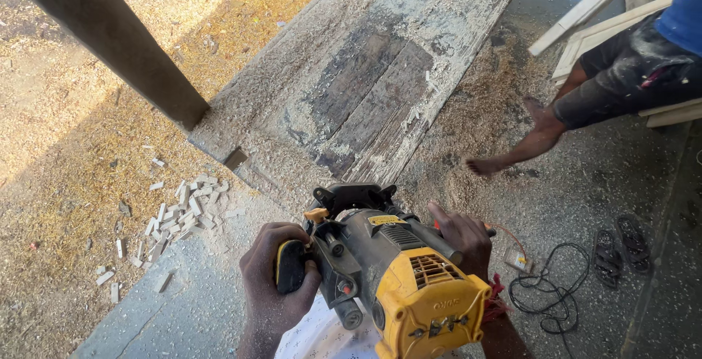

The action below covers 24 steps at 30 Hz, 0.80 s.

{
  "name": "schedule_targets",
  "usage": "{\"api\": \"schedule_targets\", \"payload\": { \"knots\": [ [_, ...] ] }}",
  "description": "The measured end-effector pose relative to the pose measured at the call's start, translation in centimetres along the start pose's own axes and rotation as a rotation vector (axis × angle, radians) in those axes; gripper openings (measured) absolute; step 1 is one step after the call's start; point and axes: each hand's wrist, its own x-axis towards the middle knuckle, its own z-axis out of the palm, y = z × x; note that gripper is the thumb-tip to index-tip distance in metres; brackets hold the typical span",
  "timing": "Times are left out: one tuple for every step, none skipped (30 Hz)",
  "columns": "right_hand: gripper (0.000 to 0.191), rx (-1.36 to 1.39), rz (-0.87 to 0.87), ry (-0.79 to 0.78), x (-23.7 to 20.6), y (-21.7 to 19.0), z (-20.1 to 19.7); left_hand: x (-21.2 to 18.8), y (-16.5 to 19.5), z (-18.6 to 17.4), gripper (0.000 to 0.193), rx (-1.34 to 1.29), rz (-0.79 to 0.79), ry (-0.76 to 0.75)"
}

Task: The person uses a handheld electric router to trim and smooth the edges and recessed panels of wooden door panels laid on a workbench. A second person holds and repositions each panel while the person guides the router along the wood, producing wood shavings.

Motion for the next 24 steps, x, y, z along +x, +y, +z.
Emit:
{"api": "schedule_targets", "payload": {
  "knots": [
    [0.052,-0.006,-0.005,-0.002,0.0,-0.1,0.0,-0.1,0.0,-0.1,0.035,0.003,-0.004,0.002],
    [0.052,-0.016,-0.007,-0.001,0.0,-0.1,-0.1,0.0,0.0,0.0,0.035,0.004,-0.004,0.001],
    [0.052,-0.022,-0.012,-0.004,-0.1,-0.2,-0.2,-0.1,0.0,0.0,0.035,0.002,-0.008,0.0],
    [0.053,-0.024,-0.009,0.002,-0.1,-0.2,-0.2,-0.1,0.1,-0.1,0.035,0.001,-0.011,0.0],
    [0.054,-0.029,-0.004,0.008,0.0,-0.3,-0.3,-0.1,0.1,-0.1,0.035,-0.002,-0.013,-0.003],
    [0.054,-0.033,0.001,0.012,0.0,-0.3,-0.4,-0.1,0.1,-0.1,0.034,0.002,-0.001,0.002],
    [0.054,-0.027,-0.001,0.011,0.0,-0.4,-0.5,-0.2,0.2,-0.2,0.034,0.006,0.011,0.007],
    [0.055,-0.021,-0.003,0.009,0.0,-0.4,-0.7,-0.3,0.3,-0.3,0.034,0.01,0.023,0.011],
    [0.055,-0.015,-0.006,0.008,0.0,-0.6,-0.8,-0.3,0.3,-0.4,0.033,0.012,0.035,0.02],
    [0.054,-0.013,0.003,-0.002,0.1,-0.7,-0.9,-0.4,0.4,-0.4,0.033,0.015,0.046,0.031],
    [0.054,-0.01,0.01,-0.013,0.2,-0.8,-1.0,-0.5,0.4,-0.5,0.033,0.018,0.054,0.042],
    [0.054,-0.005,0.017,-0.022,0.4,-1.0,-1.0,-0.6,0.5,-0.6,0.033,0.01,0.062,0.05],
    [0.055,0.001,0.001,-0.004,0.5,-1.2,-1.1,-0.7,0.5,-0.6,0.032,0.002,0.071,0.06],
    [0.055,0.007,-0.014,0.016,0.6,-1.5,-1.1,-0.7,0.5,-0.7,0.032,-0.006,0.082,0.069],
    [0.056,0.013,-0.028,0.036,0.8,-1.8,-1.2,-0.7,0.5,-0.8,0.032,0.0,0.097,0.078],
    [0.055,0.021,-0.032,0.039,0.9,-2.0,-1.2,-0.7,0.6,-1.0,0.032,0.007,0.11,0.086],
    [0.054,0.032,-0.036,0.038,1.0,-2.2,-1.2,-0.9,0.6,-1.1,0.032,0.015,0.117,0.094],
    [0.053,0.04,-0.04,0.038,1.0,-2.4,-1.2,-0.9,0.7,-1.2,0.032,0.014,0.115,0.101],
    [0.052,0.042,-0.03,0.027,1.1,-2.5,-1.2,-0.9,0.7,-1.4,0.031,0.013,0.115,0.108],
    [0.051,0.043,-0.018,0.015,1.1,-2.6,-1.0,-1.0,0.7,-1.5,0.031,0.012,0.114,0.112],
    [0.05,0.04,-0.008,0.008,1.2,-2.5,-0.9,-1.0,0.7,-1.5,0.031,0.006,0.115,0.115],
    [0.05,0.038,-0.02,0.01,1.3,-2.4,-0.7,-1.1,0.7,-1.6,0.031,0.003,0.113,0.12],
    [0.051,0.037,-0.031,0.012,1.4,-2.3,-0.5,-1.1,0.7,-1.7,0.031,0.0,0.112,0.123],
    [0.051,0.033,-0.041,0.012,1.4,-2.1,-0.3,-1.1,0.7,-1.8,0.031,0.012,0.109,0.125]
  ]
}}
